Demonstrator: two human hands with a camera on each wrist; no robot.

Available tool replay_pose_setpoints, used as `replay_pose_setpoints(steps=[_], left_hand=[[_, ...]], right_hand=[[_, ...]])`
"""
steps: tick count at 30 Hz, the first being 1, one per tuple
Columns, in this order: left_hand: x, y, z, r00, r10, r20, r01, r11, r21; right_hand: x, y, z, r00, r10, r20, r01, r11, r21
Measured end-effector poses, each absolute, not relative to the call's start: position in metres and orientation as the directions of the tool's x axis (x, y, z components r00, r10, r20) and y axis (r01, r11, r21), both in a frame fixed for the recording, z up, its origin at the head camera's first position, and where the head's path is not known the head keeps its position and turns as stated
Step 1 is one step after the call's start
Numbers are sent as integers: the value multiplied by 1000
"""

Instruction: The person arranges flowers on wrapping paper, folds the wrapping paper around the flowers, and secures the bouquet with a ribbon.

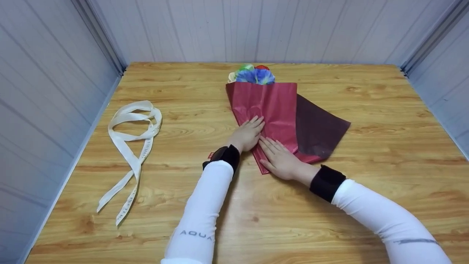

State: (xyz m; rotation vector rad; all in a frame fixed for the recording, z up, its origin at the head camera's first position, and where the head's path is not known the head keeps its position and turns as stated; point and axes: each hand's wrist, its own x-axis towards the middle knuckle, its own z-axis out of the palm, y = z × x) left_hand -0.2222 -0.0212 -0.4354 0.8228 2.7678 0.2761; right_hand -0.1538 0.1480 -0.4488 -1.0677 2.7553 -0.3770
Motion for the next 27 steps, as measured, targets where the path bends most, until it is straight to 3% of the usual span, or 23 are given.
replay_pose_setpoints(steps=[12,19,23,27], left_hand=[[-235,-13,-436,-888,414,-197,387,908,162],[-206,-7,-434,-907,391,-158,376,919,118],[-172,-3,-431,-898,393,-197,379,920,103],[-141,-1,-431,-891,391,-231,370,920,130]], right_hand=[[-154,148,-449,-735,-676,-54,-637,716,-286],[-154,149,-448,-728,-685,-29,-643,697,-317],[-160,152,-443,-728,-685,-14,-610,657,-442],[-170,153,-434,-785,-620,20,-493,604,-626]])
